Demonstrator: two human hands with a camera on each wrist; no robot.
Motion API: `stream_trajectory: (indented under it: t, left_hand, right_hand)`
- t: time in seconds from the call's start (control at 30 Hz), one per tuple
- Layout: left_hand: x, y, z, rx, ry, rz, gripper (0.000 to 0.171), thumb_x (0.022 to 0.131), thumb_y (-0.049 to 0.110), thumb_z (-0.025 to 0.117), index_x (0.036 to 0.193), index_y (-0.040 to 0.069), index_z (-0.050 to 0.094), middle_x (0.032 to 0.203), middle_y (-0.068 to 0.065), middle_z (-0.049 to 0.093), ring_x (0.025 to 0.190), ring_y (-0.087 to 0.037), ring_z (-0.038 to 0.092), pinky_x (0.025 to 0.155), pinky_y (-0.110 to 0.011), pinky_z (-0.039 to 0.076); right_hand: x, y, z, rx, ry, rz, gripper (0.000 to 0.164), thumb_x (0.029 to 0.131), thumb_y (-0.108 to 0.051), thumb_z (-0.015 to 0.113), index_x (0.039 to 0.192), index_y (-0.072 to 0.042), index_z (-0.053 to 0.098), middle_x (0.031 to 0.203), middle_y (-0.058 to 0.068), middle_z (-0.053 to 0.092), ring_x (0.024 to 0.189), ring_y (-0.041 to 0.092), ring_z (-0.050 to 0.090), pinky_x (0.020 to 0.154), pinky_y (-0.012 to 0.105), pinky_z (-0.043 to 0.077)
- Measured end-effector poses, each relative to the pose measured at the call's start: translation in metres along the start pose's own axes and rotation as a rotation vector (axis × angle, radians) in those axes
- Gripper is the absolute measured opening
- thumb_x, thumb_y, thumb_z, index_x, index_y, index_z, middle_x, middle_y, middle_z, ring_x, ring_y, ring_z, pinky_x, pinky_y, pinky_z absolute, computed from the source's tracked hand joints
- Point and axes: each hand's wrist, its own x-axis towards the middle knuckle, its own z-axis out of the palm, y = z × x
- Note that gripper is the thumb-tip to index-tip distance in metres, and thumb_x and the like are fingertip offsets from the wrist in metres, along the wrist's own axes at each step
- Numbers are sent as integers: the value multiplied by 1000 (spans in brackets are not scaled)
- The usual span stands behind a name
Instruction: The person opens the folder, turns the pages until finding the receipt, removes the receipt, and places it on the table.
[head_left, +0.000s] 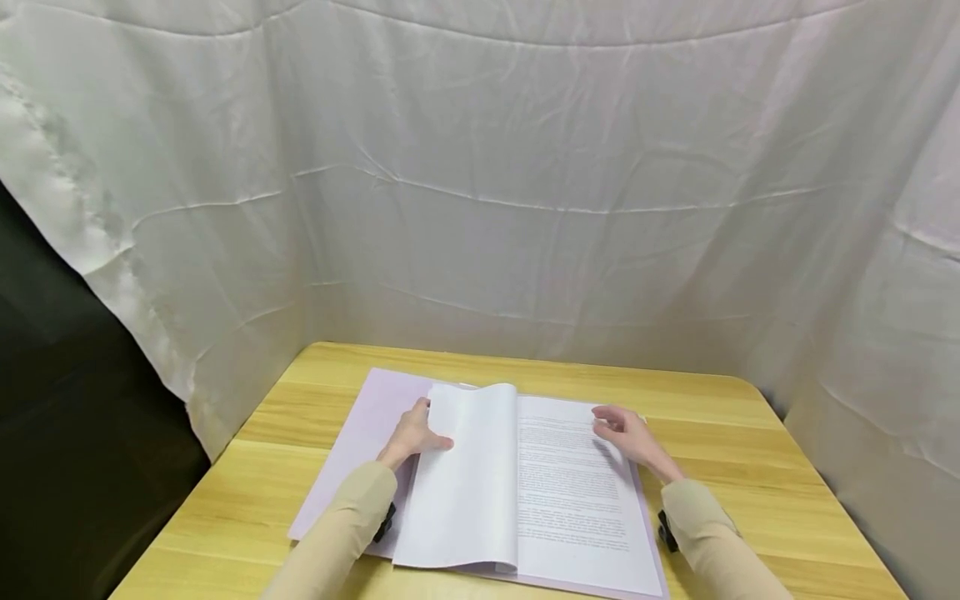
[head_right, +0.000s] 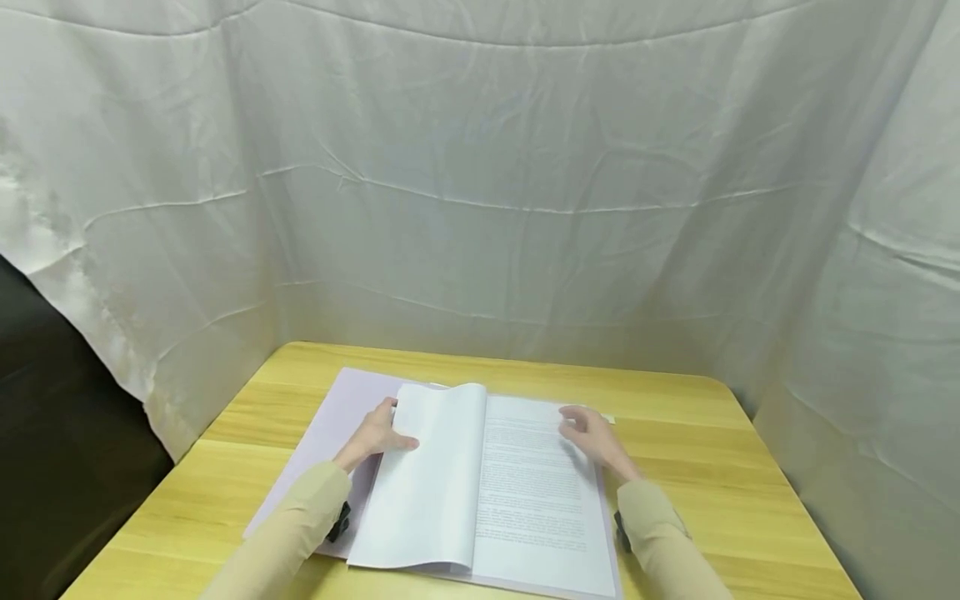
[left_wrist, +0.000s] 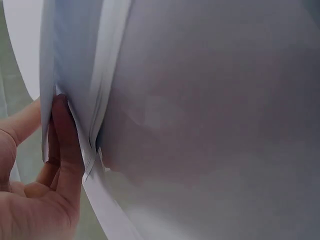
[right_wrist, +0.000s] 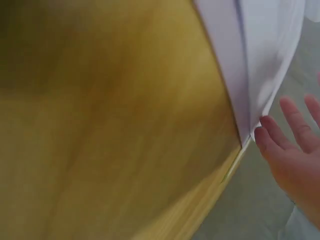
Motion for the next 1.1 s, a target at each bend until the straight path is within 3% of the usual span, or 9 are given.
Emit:
stream_trajectory:
  t: [0.27,0.57,0.73,0.93,1.1]
  left_hand:
    - [2,-2,1,102,32,6,90,73,16,90,144,-5,39,122,-31,63,103,-43,63,85,-56,56]
    - [1,-3,3,186,74,15,93,69,20,93,144,-1,42,107,-25,69,87,-33,63,80,-54,55]
    - [2,-6,5,214,89,23,96,68,22,94,145,0,41,96,-20,70,74,-27,58,80,-54,52]
    - [2,-7,6,270,101,21,103,68,29,93,149,-1,37,71,-7,57,60,-19,41,63,-35,39]
    - [1,-8,6,299,108,16,107,68,31,93,151,-1,34,73,-11,61,59,-18,39,58,-34,38]
  right_hand:
    - [10,8,1,-86,10,51,50,94,-12,66,139,7,52,144,34,50,136,56,43,114,68,34]
    - [15,10,-1,-149,-2,99,56,93,-12,68,142,5,49,147,36,45,138,57,38,115,69,32]
    - [19,10,-2,-151,10,97,57,91,-10,69,141,7,49,147,37,44,138,58,37,116,70,30]
    - [24,10,-5,-144,63,80,56,89,-6,68,139,10,49,141,38,48,130,56,46,111,67,38]
    - [27,8,-6,-124,124,138,55,89,-6,67,140,7,50,139,37,48,125,52,50,106,64,43]
